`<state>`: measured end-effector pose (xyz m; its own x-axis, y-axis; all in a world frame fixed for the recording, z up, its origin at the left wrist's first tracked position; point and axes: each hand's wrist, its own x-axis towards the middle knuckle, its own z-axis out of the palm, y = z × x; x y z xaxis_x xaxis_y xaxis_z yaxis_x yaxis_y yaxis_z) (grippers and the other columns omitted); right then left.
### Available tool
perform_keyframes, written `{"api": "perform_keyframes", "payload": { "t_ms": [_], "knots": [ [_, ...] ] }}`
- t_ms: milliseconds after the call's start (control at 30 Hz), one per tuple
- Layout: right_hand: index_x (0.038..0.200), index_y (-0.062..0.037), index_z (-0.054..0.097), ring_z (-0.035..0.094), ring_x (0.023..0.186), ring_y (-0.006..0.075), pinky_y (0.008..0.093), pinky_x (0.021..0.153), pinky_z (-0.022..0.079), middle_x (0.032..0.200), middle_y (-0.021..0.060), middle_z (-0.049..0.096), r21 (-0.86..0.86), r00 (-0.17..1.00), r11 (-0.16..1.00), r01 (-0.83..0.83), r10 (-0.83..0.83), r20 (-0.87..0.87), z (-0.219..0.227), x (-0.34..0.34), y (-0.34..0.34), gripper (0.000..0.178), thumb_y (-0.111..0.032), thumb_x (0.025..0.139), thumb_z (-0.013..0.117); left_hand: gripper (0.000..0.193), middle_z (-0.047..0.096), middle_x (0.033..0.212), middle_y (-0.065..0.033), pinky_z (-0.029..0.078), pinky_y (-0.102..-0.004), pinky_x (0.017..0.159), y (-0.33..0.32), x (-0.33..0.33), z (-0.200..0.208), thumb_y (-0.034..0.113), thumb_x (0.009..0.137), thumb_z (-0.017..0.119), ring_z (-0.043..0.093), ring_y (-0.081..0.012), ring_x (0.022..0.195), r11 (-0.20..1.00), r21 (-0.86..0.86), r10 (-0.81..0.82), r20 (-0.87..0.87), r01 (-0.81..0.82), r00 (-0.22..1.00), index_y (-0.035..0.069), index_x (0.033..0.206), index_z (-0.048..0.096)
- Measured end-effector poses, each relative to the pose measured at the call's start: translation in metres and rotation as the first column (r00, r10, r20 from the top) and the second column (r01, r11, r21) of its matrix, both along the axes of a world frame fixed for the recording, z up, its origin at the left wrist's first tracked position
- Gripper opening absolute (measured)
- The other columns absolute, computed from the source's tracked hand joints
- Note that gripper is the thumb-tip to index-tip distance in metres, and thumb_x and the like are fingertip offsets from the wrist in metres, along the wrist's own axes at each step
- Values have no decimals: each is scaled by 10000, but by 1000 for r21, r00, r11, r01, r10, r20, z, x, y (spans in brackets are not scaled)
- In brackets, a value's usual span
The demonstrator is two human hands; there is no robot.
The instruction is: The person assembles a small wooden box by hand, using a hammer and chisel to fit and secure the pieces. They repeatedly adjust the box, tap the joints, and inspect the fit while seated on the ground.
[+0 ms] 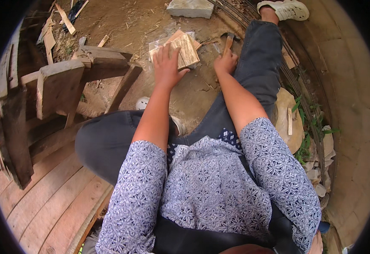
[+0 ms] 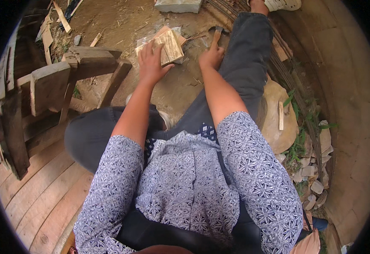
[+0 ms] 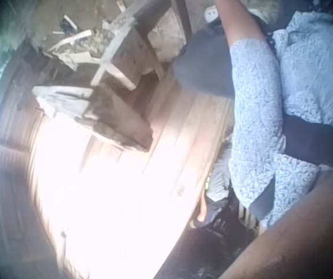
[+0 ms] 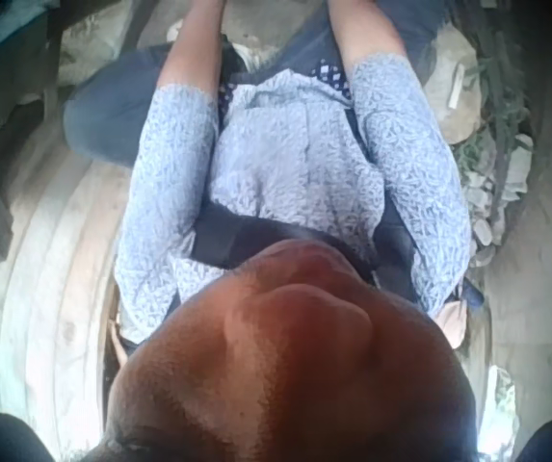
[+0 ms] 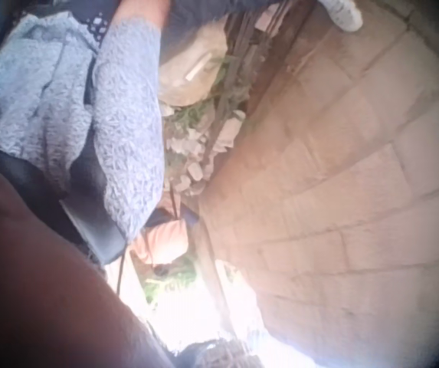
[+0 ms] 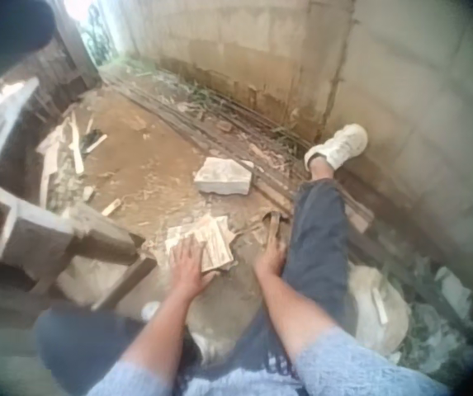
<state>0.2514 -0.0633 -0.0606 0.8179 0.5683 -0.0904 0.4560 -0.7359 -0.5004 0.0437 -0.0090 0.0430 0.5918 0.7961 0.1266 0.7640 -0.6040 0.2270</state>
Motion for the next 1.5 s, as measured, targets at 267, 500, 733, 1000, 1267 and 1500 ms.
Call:
{"api": "perform_keyframes", "payload": {
  "t_ms": [267,500,733,1000,1267,1500],
  "knots": [
    [1132,-233,743,485,1215,275,485,1030,345,1209,55,584,-239,950,933,-269,297,91,-26,30,36,248,-228,892,682,978,263,1592,-195,176,-633,1156,-12,3,-3,569,680,824,192,-437,1486,982,-114,143,-43,-147,989,176,1477,414],
    [990,-167,750,569,1169,254,459,958,424,1091,44,660,-167,899,928,-332,365,243,-13,42,25,167,-276,867,715,956,349,1522,-165,249,-569,1098,-8,6,3,555,617,863,272,-379,1435,969,-118,224,55,-216,973,168,1407,487],
    [965,-64,748,702,738,217,348,708,551,816,91,733,443,909,865,-236,357,-215,41,16,51,250,-282,842,742,1058,328,1514,-171,180,-629,1118,-3,17,-12,616,546,867,218,-411,1448,945,-131,311,79,-299,947,149,1410,474],
    [973,-42,760,700,727,148,294,684,554,821,91,744,423,771,796,-433,570,-285,80,-41,12,196,-184,838,751,858,273,1564,-187,15,-663,1172,5,8,-24,435,731,721,85,-454,1503,964,-165,238,202,-207,950,154,1480,414],
    [956,-36,772,723,753,244,346,719,564,838,146,739,410,806,821,-398,526,-271,75,-56,5,210,-142,779,733,675,305,1569,-177,19,-650,1183,5,10,-28,366,781,669,165,-427,1495,983,-137,151,206,-124,967,213,1423,529],
    [956,-68,782,698,801,293,392,762,553,872,159,721,469,832,778,-418,535,-148,67,-59,0,186,-133,795,715,598,339,1550,-176,32,-651,1182,5,11,-33,337,816,648,204,-423,1480,985,-114,155,258,-130,954,210,1394,562]
  ]
}}
